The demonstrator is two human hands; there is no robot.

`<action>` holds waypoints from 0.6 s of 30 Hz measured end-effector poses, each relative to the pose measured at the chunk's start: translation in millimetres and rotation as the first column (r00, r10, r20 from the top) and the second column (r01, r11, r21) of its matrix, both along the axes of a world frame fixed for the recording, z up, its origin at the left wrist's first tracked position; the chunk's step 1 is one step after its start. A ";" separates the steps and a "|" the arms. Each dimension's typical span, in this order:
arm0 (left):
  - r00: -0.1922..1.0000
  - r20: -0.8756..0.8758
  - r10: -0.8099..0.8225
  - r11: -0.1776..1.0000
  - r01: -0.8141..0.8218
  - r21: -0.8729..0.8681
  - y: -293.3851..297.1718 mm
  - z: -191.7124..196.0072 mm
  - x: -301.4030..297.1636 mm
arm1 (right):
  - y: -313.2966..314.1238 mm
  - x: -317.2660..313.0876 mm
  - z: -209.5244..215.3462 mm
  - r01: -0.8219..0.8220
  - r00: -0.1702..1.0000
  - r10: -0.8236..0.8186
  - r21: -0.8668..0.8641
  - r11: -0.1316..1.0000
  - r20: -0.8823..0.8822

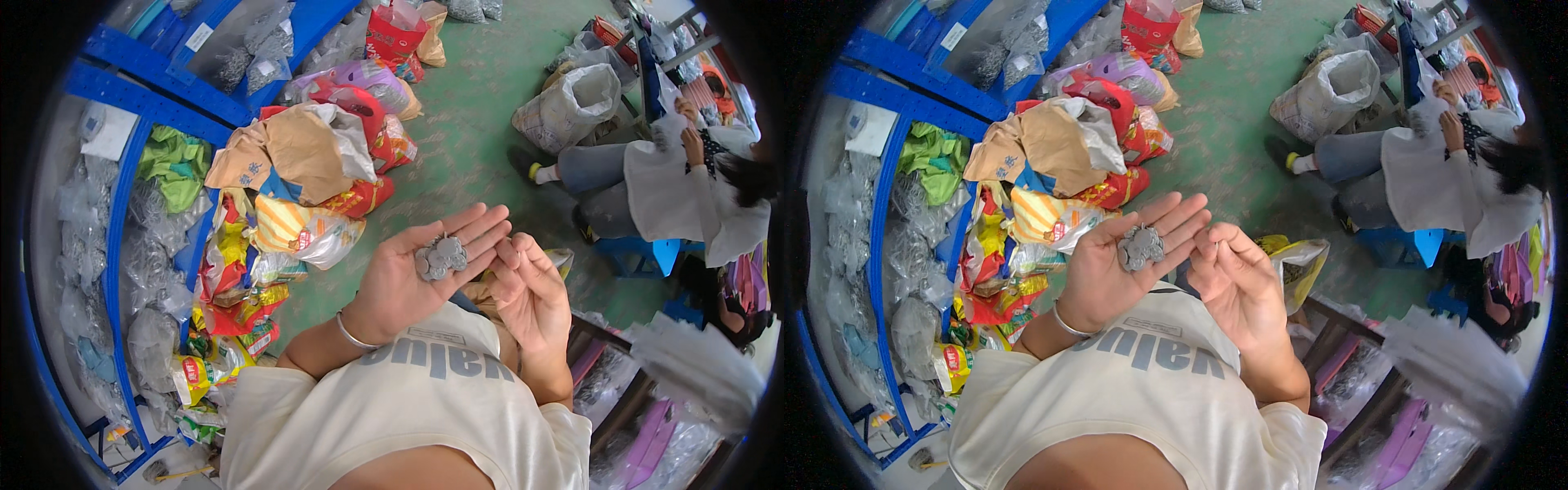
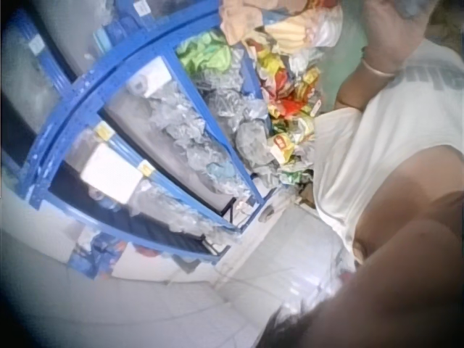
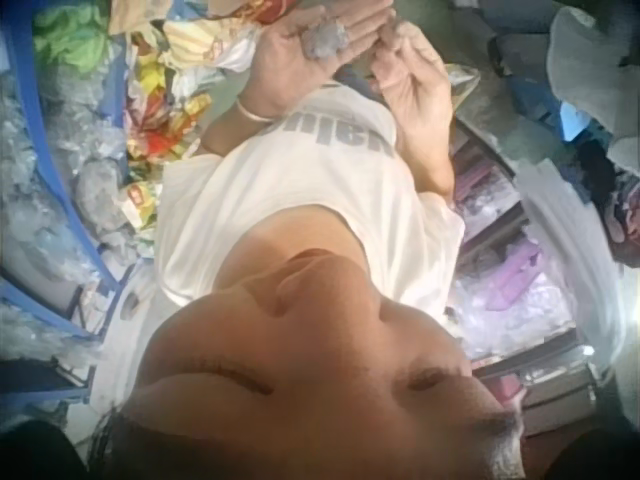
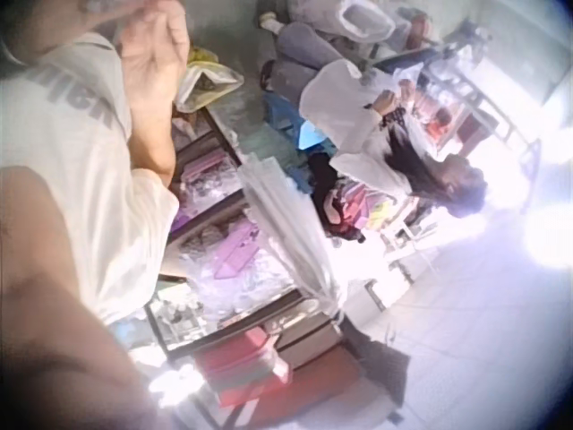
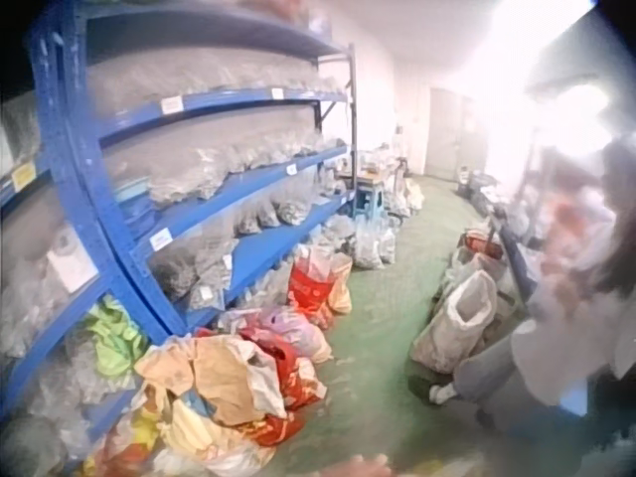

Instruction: The person sorts through a pile of small metal decorative items on a workbench by hand, picks up several to inspect them, and places them into plastic bags or on a shelf.

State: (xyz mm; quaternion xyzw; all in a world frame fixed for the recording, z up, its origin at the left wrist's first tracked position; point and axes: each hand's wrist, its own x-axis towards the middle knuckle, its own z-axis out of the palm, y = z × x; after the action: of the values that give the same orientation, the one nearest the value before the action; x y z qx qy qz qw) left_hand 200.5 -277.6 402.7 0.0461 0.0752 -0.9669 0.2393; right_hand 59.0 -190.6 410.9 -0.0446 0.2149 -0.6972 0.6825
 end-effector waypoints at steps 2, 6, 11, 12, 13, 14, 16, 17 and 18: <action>1.000 0.012 0.018 1.000 -0.018 0.003 -23.3 4.2 -20.6 | -25.0 -26.3 1.5 -0.046 0.984 0.048 -0.014 0.999 0.170; 0.999 0.015 0.050 0.998 -0.051 0.032 -64.8 -0.4 -55.6 | -71.3 -69.7 2.4 -0.132 0.941 0.139 -0.043 0.990 0.307; 0.999 0.023 0.043 0.999 -0.043 -0.001 -126.4 -8.0 -96.9 | -128.5 -112.7 -10.1 -0.146 0.989 0.149 -0.181 0.973 0.002; 0.999 0.011 0.033 0.999 -0.033 -0.010 -140.5 -10.6 -104.5 | -142.6 -116.5 -7.2 -0.106 0.994 0.105 -0.140 0.984 -0.016; 1.000 -0.001 0.023 1.000 -0.023 -0.019 -154.8 -13.3 -112.0 | -157.1 -120.2 1.6 -0.071 0.997 0.071 -0.008 0.997 -0.015; 1.000 -0.012 0.018 0.999 -0.018 -0.027 -169.7 -13.8 -118.6 | -174.4 -122.3 18.5 -0.038 0.999 0.041 0.125 0.991 -0.017; 1.000 -0.017 0.006 1.000 -0.006 -0.018 -201.5 -12.3 -134.5 | -202.8 -129.2 24.6 0.051 0.997 -0.035 0.229 0.972 -0.073; 1.000 -0.023 0.000 1.000 0.000 -0.007 -215.7 -9.8 -142.8 | -209.9 -139.6 16.0 0.054 0.977 -0.020 0.158 0.986 -0.210; 1.000 -0.012 -0.018 1.000 0.018 -0.014 -230.2 -5.9 -149.3 | -215.7 -154.9 2.9 0.043 0.941 -0.012 0.085 0.995 -0.340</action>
State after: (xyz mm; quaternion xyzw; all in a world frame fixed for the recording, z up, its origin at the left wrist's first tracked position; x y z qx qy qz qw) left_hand 51.2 -507.8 396.8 0.0393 0.0695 -0.9698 0.2303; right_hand -95.8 -406.3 413.8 -0.1296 0.3613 -0.6780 0.6269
